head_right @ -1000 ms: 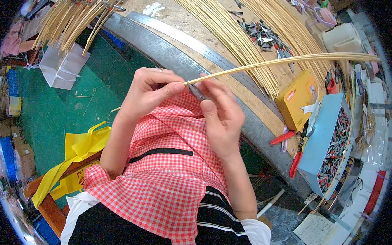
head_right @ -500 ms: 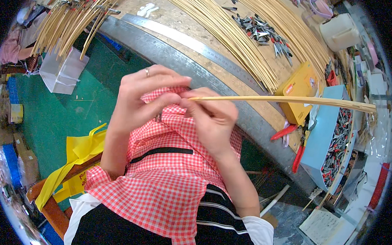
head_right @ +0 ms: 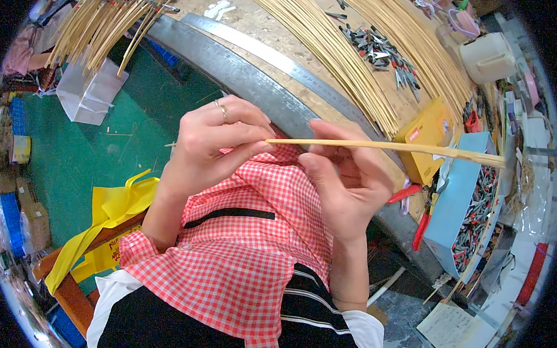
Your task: The person sits at a workbench and repeatedly picks up thin bamboo sticks. They insert a small white plastic piece onto the stick and then place the stick back onto the table. The person handles the sticks one at a time, performing the same insertion action throughout the clip.
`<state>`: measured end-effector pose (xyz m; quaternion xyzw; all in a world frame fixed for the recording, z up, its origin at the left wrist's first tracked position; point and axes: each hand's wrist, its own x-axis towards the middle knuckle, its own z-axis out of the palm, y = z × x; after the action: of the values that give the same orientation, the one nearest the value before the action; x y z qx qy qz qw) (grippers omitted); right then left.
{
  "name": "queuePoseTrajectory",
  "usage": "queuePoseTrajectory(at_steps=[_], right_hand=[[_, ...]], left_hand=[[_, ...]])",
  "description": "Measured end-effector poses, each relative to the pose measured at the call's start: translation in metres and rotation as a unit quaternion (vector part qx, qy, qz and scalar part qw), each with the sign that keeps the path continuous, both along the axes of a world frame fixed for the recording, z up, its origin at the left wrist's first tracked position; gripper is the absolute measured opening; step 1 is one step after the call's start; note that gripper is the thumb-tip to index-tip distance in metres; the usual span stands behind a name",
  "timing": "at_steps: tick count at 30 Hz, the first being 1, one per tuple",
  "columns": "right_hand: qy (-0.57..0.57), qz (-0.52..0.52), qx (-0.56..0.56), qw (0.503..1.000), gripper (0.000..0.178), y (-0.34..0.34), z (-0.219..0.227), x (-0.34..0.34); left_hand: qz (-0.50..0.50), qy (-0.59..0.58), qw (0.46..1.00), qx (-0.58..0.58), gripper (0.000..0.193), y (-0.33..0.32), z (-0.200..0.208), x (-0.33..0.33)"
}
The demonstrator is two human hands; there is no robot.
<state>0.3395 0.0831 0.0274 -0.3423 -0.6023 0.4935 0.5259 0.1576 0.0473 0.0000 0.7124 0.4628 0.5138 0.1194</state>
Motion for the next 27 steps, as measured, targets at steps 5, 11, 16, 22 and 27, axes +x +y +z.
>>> queuePoseTrajectory(at_steps=[5, 11, 16, 22, 27], right_hand=[[0.044, 0.073, 0.078, 0.993, 0.010, 0.014, -0.009, 0.012], [0.025, 0.085, 0.082, 0.993, 0.008, 0.016, -0.010, 0.013], [-0.002, 0.176, 0.085, 0.981, 0.010, 0.026, -0.002, 0.010], [-0.228, 0.144, 0.047, 0.962, 0.016, 0.107, -0.005, 0.033], [-0.693, -0.092, 0.203, 0.685, 0.015, 0.202, -0.029, 0.064]], left_hand=[[-0.010, 0.002, 1.000, -0.018, 0.012, 0.001, 0.000, 0.002], [-0.164, -0.205, 0.946, -0.188, 0.009, 0.006, -0.008, 0.000], [-0.236, -0.305, 0.878, -0.283, 0.016, 0.006, -0.014, -0.009], [-0.141, -0.312, 0.902, -0.263, 0.015, 0.008, -0.013, -0.018], [-0.080, -0.321, 0.916, -0.228, 0.014, 0.008, -0.014, -0.025]])
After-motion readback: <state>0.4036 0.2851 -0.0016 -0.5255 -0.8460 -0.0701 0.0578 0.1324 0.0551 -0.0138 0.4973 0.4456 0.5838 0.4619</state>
